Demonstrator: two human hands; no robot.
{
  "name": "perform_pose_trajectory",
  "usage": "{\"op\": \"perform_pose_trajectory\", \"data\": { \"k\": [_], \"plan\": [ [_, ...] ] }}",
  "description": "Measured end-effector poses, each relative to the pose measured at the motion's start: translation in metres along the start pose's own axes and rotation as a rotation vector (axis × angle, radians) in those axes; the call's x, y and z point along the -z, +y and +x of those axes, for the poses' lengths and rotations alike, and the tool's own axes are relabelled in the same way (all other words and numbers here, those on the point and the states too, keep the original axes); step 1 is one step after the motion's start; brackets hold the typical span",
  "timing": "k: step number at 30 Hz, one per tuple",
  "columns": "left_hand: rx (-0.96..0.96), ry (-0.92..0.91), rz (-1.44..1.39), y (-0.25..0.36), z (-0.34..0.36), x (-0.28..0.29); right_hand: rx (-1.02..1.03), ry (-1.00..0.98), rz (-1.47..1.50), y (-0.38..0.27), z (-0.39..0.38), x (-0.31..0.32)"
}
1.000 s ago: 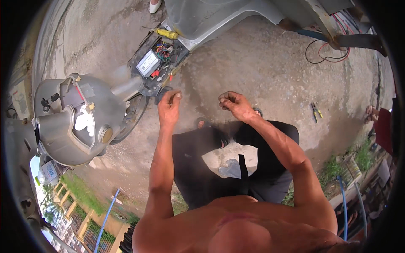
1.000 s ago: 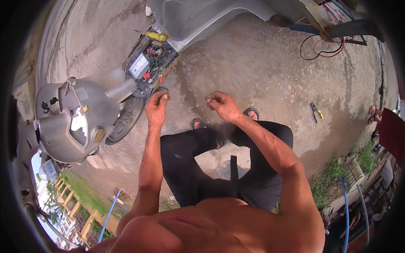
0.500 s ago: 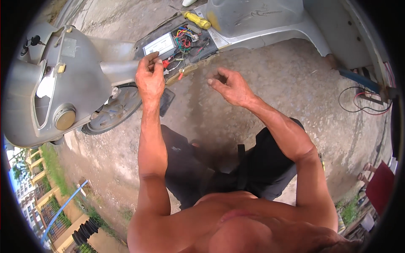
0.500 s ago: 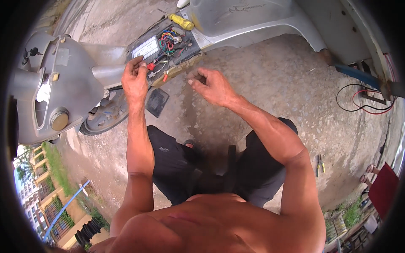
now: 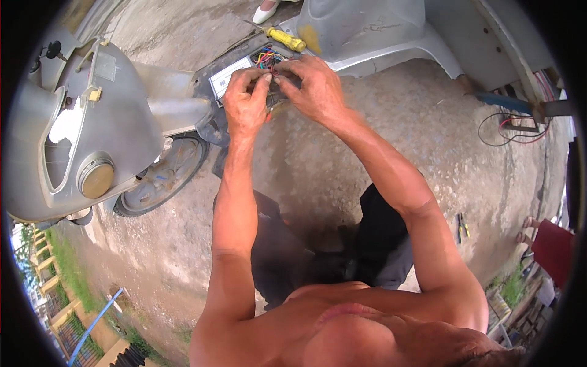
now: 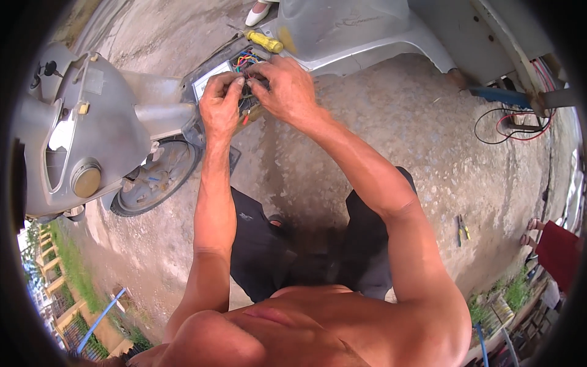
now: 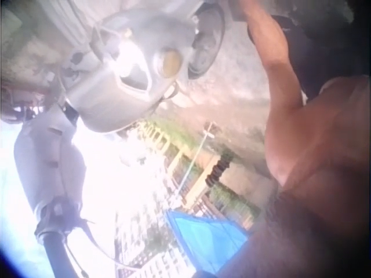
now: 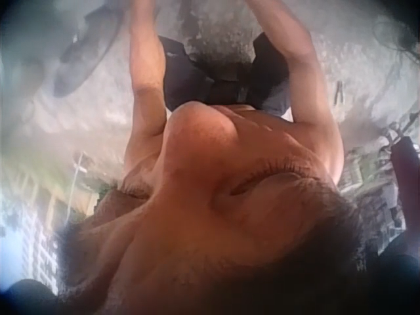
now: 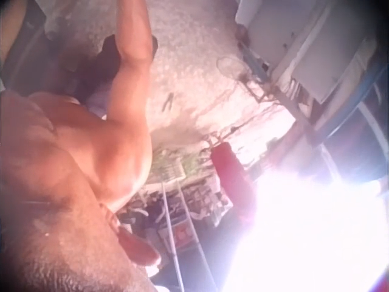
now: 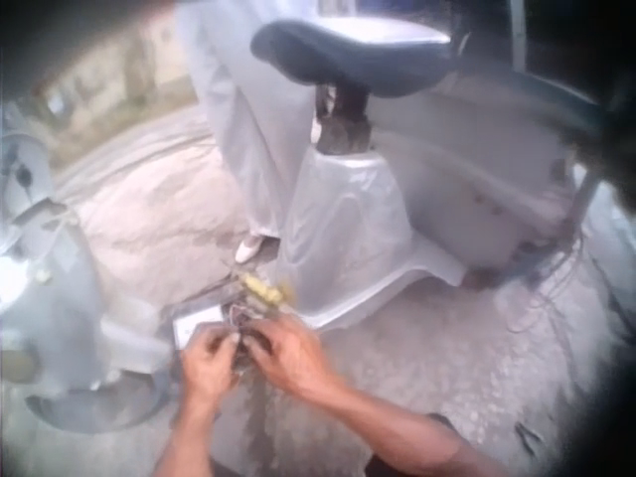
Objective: The person repairs a scooter by manipulating wires inside a compartment and adjusting a lever on the handlebar by hand and using pliers.
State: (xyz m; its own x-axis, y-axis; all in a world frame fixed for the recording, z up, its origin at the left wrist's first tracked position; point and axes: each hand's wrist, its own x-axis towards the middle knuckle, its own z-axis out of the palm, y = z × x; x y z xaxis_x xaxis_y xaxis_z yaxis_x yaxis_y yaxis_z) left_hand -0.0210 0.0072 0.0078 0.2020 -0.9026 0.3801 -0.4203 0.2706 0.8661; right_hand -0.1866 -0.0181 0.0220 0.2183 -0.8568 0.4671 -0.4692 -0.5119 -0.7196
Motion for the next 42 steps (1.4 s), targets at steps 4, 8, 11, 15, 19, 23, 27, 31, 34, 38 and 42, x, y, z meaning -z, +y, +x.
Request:
{"op": "perform_pose_trajectory", "data": {
  "k": [4, 8, 11, 15, 19, 23, 27, 31, 34, 38, 42],
  "plan": [
    [0.224, -0.028, -0.193, -0.006, 0.004, -0.004, -0.036, 0.035, 0.022, 0.005, 0.002, -0.018],
    [0.248, -0.071, -0.3, -0.013, 0.006, 0.0, -0.034, 0.053, 0.102, 0.008, 0.005, -0.025],
    [0.266, -0.088, -0.261, -0.008, 0.008, 0.004, -0.108, 0.045, 0.253, 0.014, 0.008, -0.027],
    [0.329, 0.067, -0.486, -0.006, 0.018, 0.011, -0.368, 0.014, 0.672, 0.027, 0.015, -0.02],
    [0.361, 0.099, -0.511, -0.012, 0.023, 0.019, -0.385, -0.016, 0.647, 0.027, 0.017, -0.018],
    [0.408, 0.121, -0.377, -0.006, 0.027, 0.023, -0.402, -0.063, 0.635, 0.028, 0.021, -0.015],
    [0.431, 0.097, -0.261, 0.002, 0.028, 0.026, -0.406, -0.071, 0.659, 0.032, 0.02, -0.016],
    [0.39, 0.053, -0.228, 0.002, 0.025, 0.024, -0.419, -0.071, 0.662, 0.029, 0.02, -0.018],
    [0.365, 0.018, -0.273, 0.002, 0.025, 0.019, -0.397, -0.039, 0.665, 0.034, 0.018, -0.024],
    [0.345, 0.001, -0.355, -0.007, 0.025, 0.018, -0.304, 0.003, 0.685, 0.042, 0.01, -0.022],
    [0.349, 0.02, -0.469, -0.011, 0.024, 0.014, -0.296, -0.046, 0.72, 0.047, 0.003, -0.009]
  ]
}}
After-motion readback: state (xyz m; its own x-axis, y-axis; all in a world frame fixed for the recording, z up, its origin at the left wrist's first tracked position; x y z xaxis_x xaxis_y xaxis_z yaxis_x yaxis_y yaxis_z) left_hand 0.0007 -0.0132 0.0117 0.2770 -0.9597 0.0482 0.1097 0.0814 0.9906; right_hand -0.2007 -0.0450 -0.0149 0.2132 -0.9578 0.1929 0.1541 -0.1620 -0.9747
